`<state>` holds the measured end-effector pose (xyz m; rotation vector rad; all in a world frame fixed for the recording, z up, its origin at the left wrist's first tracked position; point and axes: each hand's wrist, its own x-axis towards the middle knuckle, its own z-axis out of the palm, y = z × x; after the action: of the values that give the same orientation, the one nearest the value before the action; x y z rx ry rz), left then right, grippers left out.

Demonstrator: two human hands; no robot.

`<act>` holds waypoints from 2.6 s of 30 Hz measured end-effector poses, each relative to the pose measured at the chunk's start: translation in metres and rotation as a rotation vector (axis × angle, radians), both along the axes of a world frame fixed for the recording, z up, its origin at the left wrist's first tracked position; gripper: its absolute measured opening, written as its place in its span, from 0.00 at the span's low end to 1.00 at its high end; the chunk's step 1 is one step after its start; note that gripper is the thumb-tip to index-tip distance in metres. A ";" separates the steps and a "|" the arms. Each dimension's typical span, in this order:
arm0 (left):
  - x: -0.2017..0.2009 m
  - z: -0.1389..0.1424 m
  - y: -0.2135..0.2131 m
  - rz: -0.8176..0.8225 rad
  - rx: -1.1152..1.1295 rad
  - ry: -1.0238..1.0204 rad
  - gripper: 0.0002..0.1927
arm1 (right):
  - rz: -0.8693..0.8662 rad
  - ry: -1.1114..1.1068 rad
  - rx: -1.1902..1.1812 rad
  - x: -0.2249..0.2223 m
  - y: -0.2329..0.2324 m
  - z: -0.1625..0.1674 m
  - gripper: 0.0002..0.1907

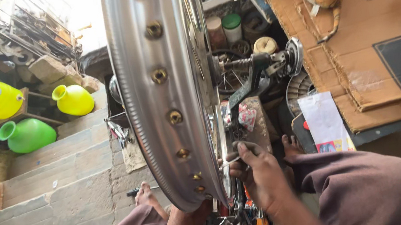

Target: The person uses a spoke wrench to tighten and loosen the nipples on a bicycle wheel mounted in a truing stand. They rotate the wheel periodically to check alignment and continue adjusting the spokes.

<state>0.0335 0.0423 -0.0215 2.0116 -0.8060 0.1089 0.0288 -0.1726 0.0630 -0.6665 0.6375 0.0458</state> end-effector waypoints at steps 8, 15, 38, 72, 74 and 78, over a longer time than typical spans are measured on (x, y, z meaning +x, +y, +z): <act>0.007 0.043 -0.013 -0.061 0.165 -0.064 0.05 | 0.076 -0.616 -1.602 -0.041 0.002 -0.008 0.05; 0.007 0.076 -0.022 -0.057 0.021 -0.080 0.11 | -0.034 0.129 0.252 0.001 -0.001 -0.019 0.05; 0.007 0.073 -0.018 -0.043 0.106 -0.029 0.06 | -0.048 -0.479 -1.248 -0.040 0.008 -0.006 0.06; 0.003 0.104 -0.024 0.015 -0.032 0.059 0.13 | -0.048 -0.162 -0.884 -0.020 0.007 -0.023 0.08; 0.004 0.108 -0.025 0.015 -0.004 0.051 0.12 | -0.021 0.000 -0.097 -0.006 0.006 -0.027 0.11; 0.004 0.111 -0.023 -0.011 -0.025 -0.022 0.15 | -0.297 -0.224 -0.402 -0.014 0.009 -0.024 0.07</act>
<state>0.0374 0.0194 0.0894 1.9851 -0.8262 0.1348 0.0149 -0.1641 0.0391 -0.9410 0.5263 -0.4376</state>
